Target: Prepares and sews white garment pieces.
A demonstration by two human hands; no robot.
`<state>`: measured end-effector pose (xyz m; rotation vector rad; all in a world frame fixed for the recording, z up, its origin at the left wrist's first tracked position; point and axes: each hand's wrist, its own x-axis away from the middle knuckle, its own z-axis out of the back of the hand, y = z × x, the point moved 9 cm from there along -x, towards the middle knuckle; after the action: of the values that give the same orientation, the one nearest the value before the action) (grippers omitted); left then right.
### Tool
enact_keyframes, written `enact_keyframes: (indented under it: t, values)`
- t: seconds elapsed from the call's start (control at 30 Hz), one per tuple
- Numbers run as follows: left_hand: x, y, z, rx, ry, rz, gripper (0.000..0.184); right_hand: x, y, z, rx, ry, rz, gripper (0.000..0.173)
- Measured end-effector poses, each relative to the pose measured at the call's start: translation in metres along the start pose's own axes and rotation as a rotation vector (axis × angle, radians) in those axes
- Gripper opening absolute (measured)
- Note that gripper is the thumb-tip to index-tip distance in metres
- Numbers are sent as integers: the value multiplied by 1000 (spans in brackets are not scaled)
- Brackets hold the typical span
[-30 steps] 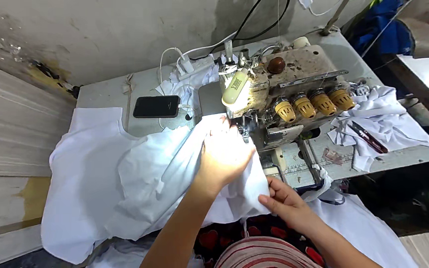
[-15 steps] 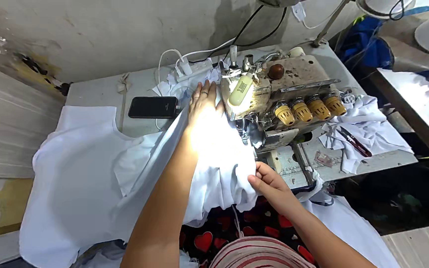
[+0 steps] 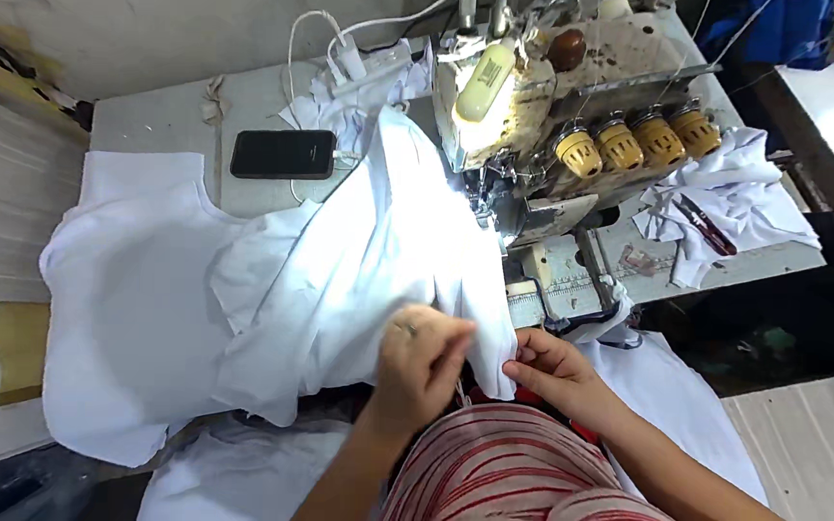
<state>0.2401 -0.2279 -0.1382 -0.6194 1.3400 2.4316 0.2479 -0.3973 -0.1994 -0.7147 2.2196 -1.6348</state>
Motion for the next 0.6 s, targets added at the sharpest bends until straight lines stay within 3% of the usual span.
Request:
enact_keyframes:
  t: [0.1,0.17,0.27,0.37,0.43,0.5,0.6]
  values:
    - [40,10,-32,218,-84,105,26,4,-7,-2,-9,-12,23,15]
    - [52,18,-39,220,-79,71,26,6,-9,-2,-12,-19,15,21]
    - [52,29,-40,51,-83,-25,27,6,-8,-2,-75,-32,-15,30]
    - [54,37,-40,-60,-57,-130,24,6,-10,-3,-64,6,-11,12]
    - [54,41,-40,-105,-4,-207,29,9,-11,-2,-54,3,-16,11]
    - [45,36,-45,-198,32,-243,42,12,-13,-1,-76,-14,-22,16]
    - [20,9,-57,-410,104,-264,34,10,-11,-4,-86,-21,-36,19]
